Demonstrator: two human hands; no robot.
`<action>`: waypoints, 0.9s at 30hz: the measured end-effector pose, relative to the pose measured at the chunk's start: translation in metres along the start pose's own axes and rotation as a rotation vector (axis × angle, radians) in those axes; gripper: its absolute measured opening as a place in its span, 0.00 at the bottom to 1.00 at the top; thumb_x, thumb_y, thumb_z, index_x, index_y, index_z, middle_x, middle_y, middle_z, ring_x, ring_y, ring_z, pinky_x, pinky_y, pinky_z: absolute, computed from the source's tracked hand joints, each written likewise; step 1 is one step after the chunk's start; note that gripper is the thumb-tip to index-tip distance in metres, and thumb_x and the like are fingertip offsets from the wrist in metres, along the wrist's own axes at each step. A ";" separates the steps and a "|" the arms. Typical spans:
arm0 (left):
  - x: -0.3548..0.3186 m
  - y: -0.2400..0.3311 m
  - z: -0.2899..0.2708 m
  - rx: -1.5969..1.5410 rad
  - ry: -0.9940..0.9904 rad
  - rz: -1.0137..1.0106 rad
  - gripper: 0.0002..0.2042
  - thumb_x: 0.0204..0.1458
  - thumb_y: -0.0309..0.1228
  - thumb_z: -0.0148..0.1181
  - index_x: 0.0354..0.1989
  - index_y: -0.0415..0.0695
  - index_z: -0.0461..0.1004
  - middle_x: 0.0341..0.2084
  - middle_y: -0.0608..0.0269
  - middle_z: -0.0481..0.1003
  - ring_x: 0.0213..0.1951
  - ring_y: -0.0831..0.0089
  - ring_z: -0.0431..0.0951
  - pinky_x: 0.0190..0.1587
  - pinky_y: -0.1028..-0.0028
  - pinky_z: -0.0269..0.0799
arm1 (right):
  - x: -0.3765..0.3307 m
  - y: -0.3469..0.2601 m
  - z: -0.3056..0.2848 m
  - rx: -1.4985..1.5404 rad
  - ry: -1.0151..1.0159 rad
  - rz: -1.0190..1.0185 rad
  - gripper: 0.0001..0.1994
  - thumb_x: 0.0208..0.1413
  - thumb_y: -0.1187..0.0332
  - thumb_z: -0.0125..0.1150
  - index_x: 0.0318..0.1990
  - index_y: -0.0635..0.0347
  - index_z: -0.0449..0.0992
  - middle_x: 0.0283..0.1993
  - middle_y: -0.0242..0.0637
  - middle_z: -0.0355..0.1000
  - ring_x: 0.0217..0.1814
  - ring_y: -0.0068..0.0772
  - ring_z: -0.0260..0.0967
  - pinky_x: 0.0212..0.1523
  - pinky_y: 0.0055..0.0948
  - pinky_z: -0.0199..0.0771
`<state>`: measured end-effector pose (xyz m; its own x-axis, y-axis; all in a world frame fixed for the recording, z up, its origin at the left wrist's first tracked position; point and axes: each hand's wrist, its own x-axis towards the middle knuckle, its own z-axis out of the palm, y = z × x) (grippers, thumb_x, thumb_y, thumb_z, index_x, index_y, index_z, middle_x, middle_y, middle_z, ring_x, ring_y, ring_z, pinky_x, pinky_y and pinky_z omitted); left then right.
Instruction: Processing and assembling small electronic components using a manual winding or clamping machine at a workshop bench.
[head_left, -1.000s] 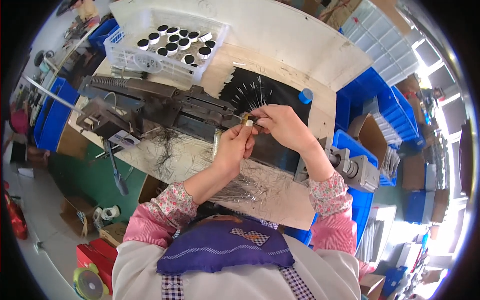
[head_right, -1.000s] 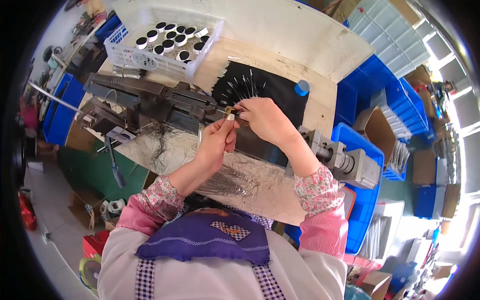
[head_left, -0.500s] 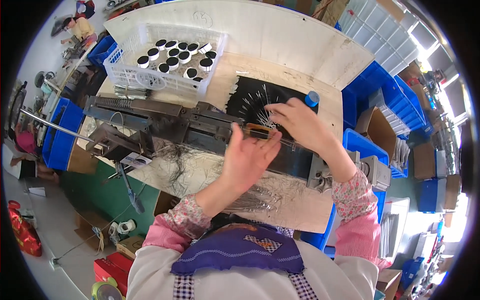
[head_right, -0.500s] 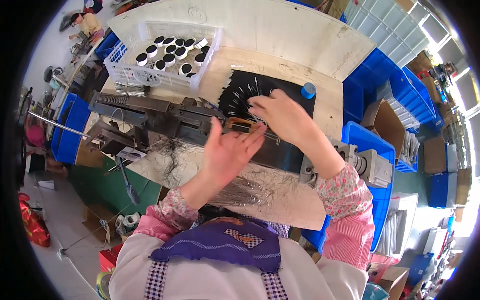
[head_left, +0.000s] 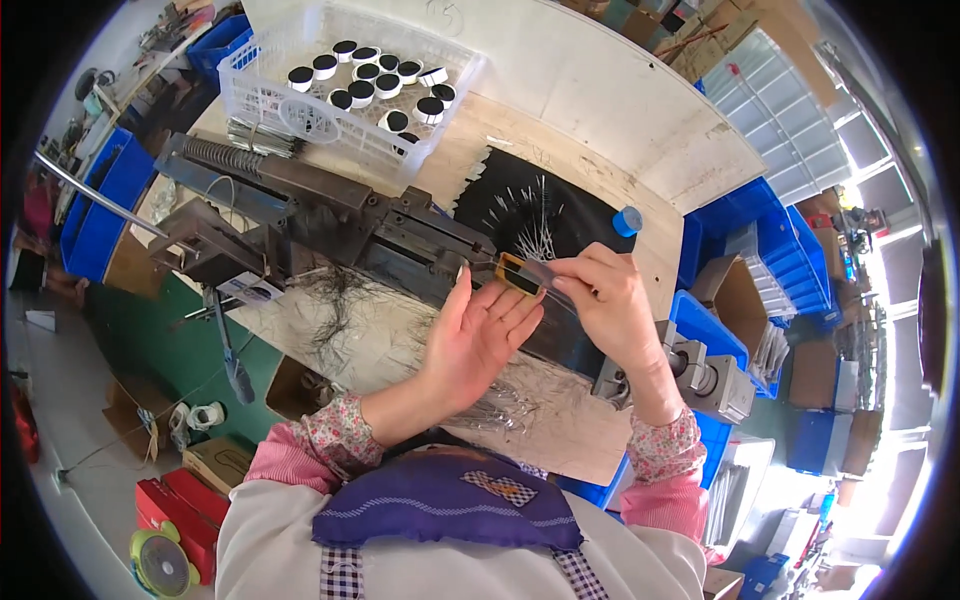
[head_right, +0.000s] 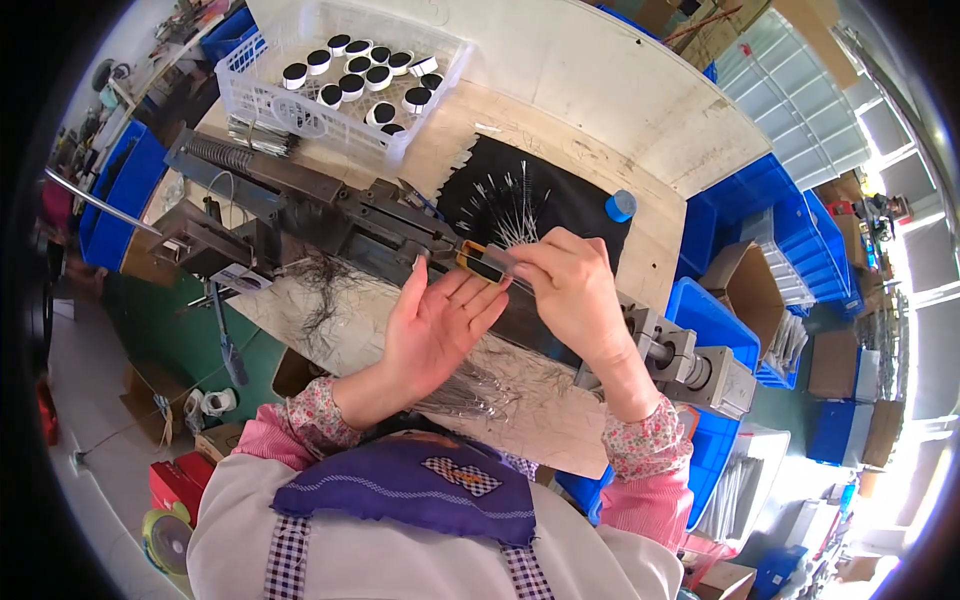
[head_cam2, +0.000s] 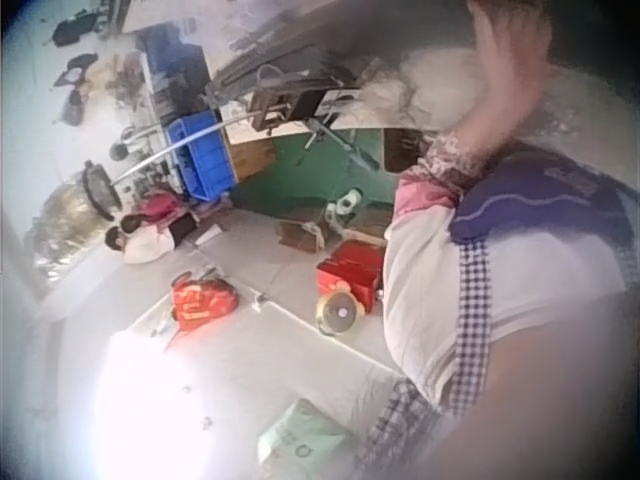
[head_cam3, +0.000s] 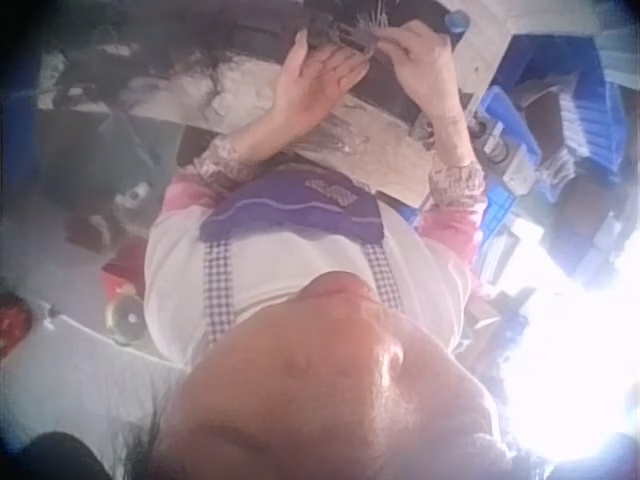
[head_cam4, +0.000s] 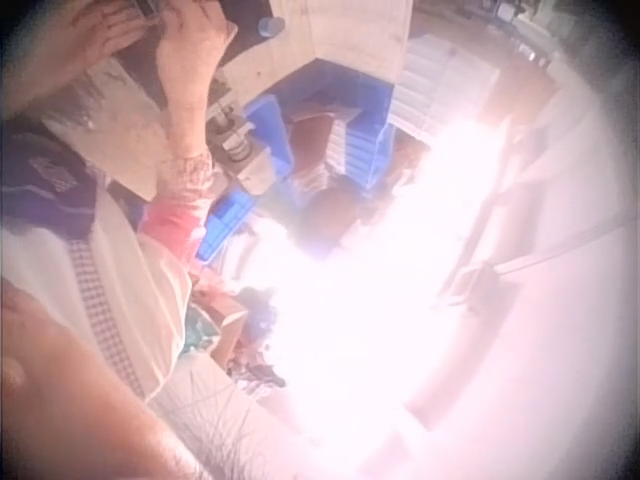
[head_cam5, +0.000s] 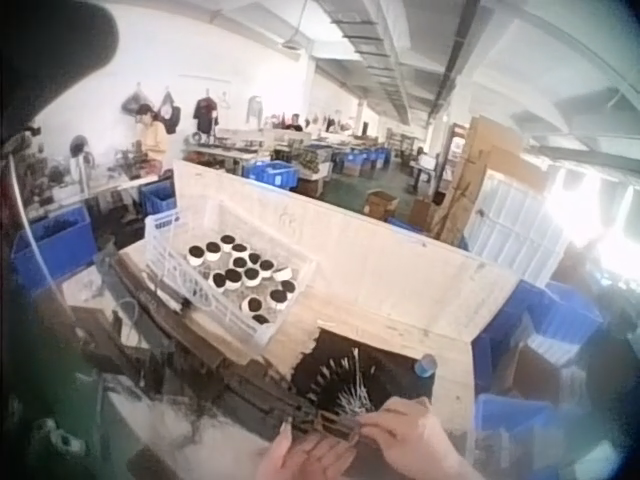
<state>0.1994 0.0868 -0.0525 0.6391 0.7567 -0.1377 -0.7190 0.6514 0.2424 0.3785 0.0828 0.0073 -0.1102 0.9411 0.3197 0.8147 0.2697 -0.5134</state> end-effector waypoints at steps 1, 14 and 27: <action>0.000 -0.001 -0.001 0.016 -0.007 0.009 0.33 0.63 0.55 0.33 0.60 0.34 0.58 0.57 0.50 0.64 0.63 0.62 0.61 0.68 0.66 0.52 | 0.002 -0.004 0.002 -0.034 -0.007 -0.026 0.05 0.47 0.73 0.62 0.33 0.54 0.81 0.27 0.30 0.69 0.33 0.32 0.69 0.41 0.31 0.60; 0.005 0.004 -0.006 0.091 -0.087 -0.021 0.31 0.64 0.54 0.33 0.58 0.36 0.62 0.57 0.55 0.66 0.62 0.65 0.63 0.67 0.66 0.52 | -0.004 -0.005 0.004 -0.160 0.078 -0.195 0.07 0.44 0.73 0.65 0.33 0.53 0.80 0.25 0.29 0.67 0.32 0.32 0.67 0.41 0.32 0.59; 0.002 0.011 0.002 0.064 -0.018 -0.009 0.32 0.62 0.56 0.34 0.55 0.36 0.64 0.53 0.56 0.68 0.59 0.65 0.65 0.67 0.65 0.53 | 0.010 -0.006 0.003 -0.095 0.098 -0.112 0.05 0.47 0.72 0.64 0.33 0.53 0.81 0.26 0.29 0.68 0.31 0.31 0.68 0.40 0.32 0.60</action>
<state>0.1935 0.0951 -0.0484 0.6509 0.7492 -0.1228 -0.6944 0.6529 0.3025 0.3704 0.0910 0.0108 -0.1512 0.8808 0.4487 0.8510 0.3469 -0.3942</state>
